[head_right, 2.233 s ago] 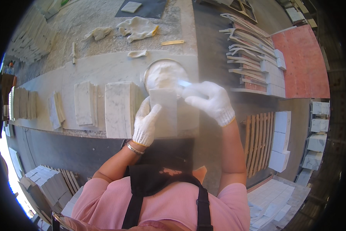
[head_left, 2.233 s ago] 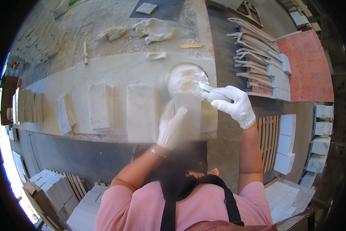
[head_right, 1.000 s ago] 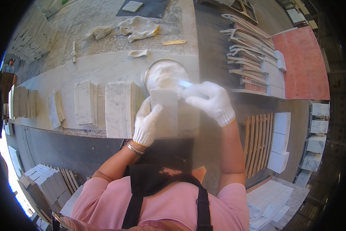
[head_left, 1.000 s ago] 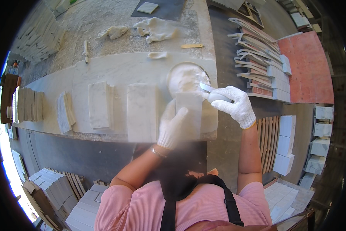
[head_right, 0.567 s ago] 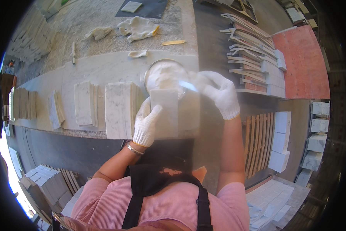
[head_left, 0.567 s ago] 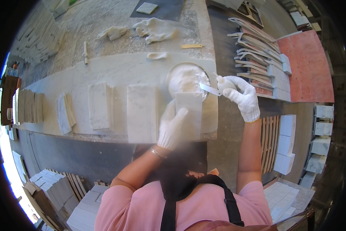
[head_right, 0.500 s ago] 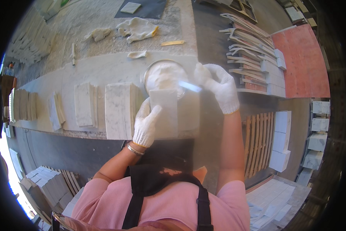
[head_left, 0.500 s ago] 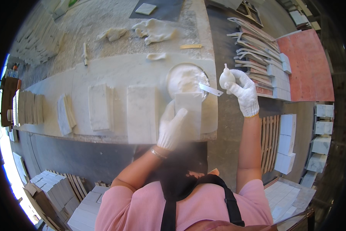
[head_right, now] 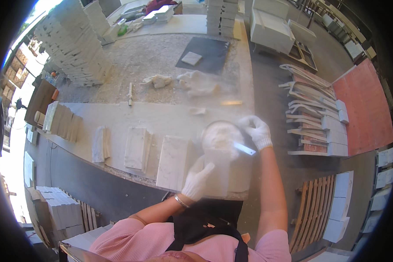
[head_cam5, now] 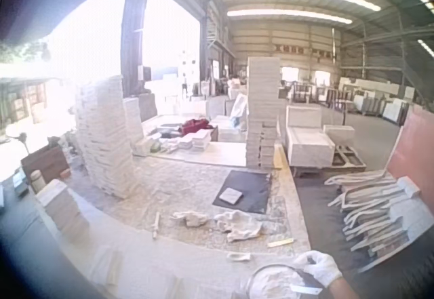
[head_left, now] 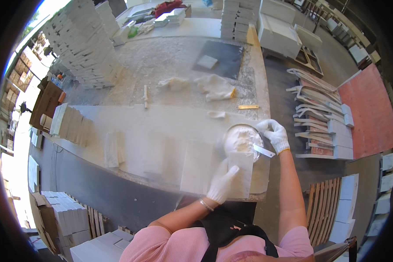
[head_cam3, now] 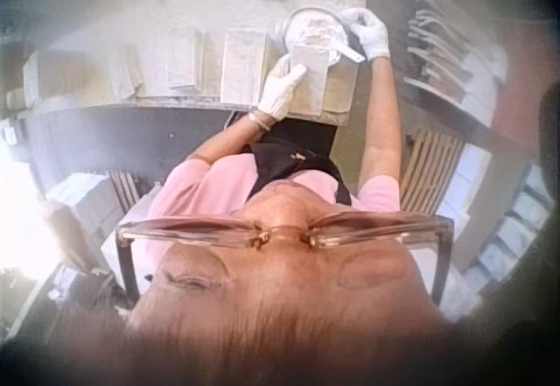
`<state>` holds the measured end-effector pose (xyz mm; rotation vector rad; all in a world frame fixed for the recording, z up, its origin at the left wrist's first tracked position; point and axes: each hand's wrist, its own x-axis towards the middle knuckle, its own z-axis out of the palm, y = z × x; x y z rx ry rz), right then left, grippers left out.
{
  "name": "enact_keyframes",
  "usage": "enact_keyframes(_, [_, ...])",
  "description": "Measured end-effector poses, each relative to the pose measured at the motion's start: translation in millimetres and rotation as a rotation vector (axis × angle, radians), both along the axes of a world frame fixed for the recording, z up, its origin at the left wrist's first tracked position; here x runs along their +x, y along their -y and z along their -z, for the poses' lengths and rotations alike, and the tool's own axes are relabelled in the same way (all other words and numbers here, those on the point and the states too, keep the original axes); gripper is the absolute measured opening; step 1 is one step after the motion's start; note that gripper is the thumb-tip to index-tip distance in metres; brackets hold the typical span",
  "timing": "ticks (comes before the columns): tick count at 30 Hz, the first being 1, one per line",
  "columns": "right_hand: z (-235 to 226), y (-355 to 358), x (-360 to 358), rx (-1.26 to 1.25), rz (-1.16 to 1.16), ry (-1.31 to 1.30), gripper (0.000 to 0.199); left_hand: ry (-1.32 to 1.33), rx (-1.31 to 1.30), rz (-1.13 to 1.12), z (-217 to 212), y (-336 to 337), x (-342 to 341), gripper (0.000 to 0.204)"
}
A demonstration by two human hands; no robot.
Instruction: The person repeatedly scoops white adhesive from a container with a small metal spatula and spreads it onto the edges of rectangular white tiles. They then use a green plastic scraper to smooth the adhesive along the tile edges. The person handles multiple tiles one at a time, placing each treated tile on the workbench.
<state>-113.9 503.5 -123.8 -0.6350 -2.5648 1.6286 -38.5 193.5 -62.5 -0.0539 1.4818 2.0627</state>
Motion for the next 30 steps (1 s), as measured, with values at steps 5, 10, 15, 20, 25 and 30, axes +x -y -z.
enact_keyframes(5, [-14.9, -1.0, 24.8, 0.132, 0.058, -0.149, 0.050, 0.098, 0.073, 0.002, -4.8, -0.1, 4.2, 0.050])
enact_keyframes(10, [-52.9, 22.9, 75.1, 0.162, 0.156, -0.158, 0.036, 0.459, 0.514, 0.036, 11.1, -4.0, 5.8, 0.041])
enact_keyframes(15, [-90.8, 61.6, 93.6, 0.351, 0.087, -0.024, 0.047, 0.906, 0.958, 0.103, -4.0, -5.6, -5.1, 0.041])
enact_keyframes(20, [-104.4, 82.3, 86.9, 0.488, -0.074, 0.158, 0.047, 0.109, 0.471, 0.232, -71.5, 25.3, 6.3, 0.048])
enact_keyframes(25, [-93.2, 93.0, 78.5, 0.634, -0.149, 0.182, 0.028, -0.319, -0.112, 0.417, -108.2, 84.9, -49.9, 0.063])
enact_keyframes(30, [-85.0, 99.9, 79.8, 0.761, -0.141, 0.208, 0.027, -0.621, -0.584, 0.709, -108.9, 115.3, -114.6, 0.055])
